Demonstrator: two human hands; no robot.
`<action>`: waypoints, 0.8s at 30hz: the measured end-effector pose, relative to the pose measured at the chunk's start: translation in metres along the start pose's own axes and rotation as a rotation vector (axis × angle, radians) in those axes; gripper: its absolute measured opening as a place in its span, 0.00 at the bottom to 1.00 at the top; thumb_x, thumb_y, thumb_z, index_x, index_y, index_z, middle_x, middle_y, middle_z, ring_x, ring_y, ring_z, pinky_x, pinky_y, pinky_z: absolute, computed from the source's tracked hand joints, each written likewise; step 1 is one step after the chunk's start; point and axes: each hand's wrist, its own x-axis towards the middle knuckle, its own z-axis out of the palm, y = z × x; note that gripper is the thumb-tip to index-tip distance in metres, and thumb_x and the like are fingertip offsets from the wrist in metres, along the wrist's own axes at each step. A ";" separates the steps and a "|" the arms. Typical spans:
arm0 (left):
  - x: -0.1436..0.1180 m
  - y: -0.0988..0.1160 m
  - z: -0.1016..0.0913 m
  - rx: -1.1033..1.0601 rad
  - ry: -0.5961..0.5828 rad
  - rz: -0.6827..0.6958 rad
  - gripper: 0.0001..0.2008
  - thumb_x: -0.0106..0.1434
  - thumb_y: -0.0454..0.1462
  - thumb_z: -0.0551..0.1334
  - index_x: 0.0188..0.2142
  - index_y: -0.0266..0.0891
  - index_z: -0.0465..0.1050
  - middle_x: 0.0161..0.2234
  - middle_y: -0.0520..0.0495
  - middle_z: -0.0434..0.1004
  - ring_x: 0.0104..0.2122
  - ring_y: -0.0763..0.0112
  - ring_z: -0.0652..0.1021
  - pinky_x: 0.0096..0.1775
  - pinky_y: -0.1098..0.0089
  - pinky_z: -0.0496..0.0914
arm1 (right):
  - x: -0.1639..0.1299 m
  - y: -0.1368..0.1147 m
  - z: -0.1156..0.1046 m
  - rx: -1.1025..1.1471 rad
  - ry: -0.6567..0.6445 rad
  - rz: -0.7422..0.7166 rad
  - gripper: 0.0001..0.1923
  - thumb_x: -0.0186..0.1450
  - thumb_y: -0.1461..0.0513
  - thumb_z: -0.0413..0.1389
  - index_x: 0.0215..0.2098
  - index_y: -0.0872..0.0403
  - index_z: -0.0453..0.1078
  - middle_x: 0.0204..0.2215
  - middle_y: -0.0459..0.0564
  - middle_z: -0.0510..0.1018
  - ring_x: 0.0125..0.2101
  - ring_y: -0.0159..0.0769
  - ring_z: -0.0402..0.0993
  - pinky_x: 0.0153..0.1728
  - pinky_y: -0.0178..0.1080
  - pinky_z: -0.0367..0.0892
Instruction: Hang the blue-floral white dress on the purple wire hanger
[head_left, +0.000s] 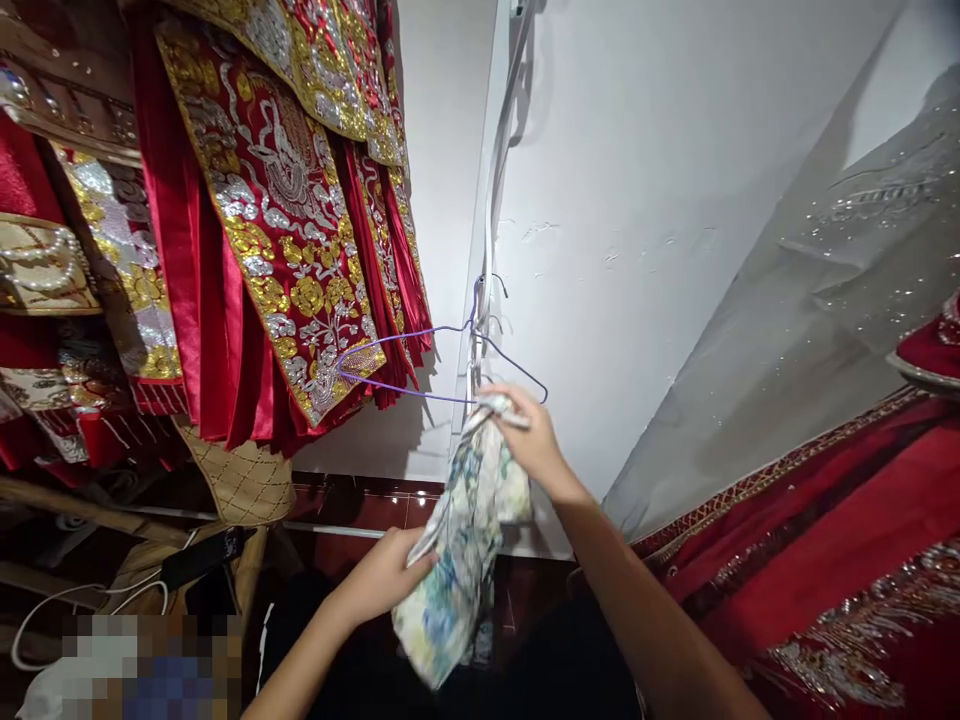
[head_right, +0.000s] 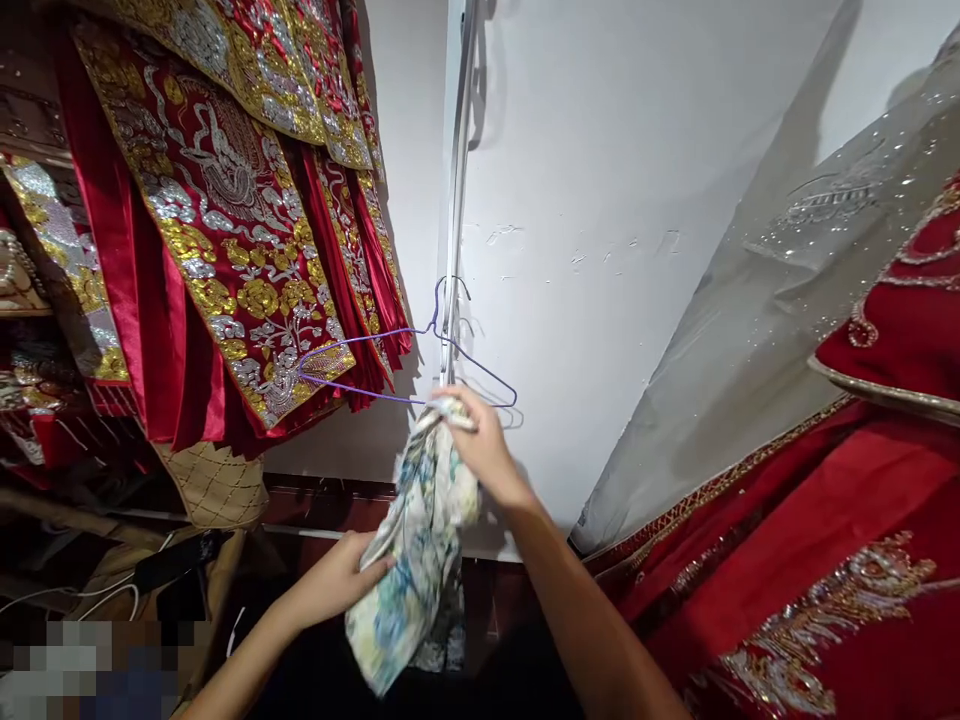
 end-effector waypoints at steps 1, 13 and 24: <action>-0.001 0.003 -0.006 0.028 0.020 0.002 0.14 0.63 0.47 0.60 0.36 0.42 0.79 0.32 0.48 0.79 0.36 0.55 0.77 0.43 0.62 0.71 | 0.014 0.004 -0.003 -0.038 0.091 -0.007 0.15 0.60 0.64 0.56 0.46 0.52 0.73 0.41 0.51 0.79 0.45 0.42 0.73 0.47 0.42 0.66; 0.018 0.034 -0.108 0.605 -0.096 -0.008 0.10 0.63 0.42 0.59 0.31 0.41 0.75 0.27 0.48 0.76 0.27 0.67 0.72 0.31 0.71 0.60 | 0.007 0.073 -0.045 -0.217 -0.148 0.154 0.12 0.61 0.59 0.56 0.41 0.53 0.75 0.36 0.52 0.79 0.42 0.47 0.73 0.43 0.44 0.66; 0.096 0.078 -0.114 0.738 0.073 0.315 0.12 0.66 0.41 0.55 0.30 0.39 0.71 0.35 0.45 0.75 0.36 0.62 0.75 0.41 0.65 0.67 | -0.031 0.054 -0.045 -0.069 0.107 0.177 0.09 0.60 0.59 0.57 0.24 0.53 0.64 0.20 0.42 0.62 0.23 0.31 0.56 0.23 0.34 0.52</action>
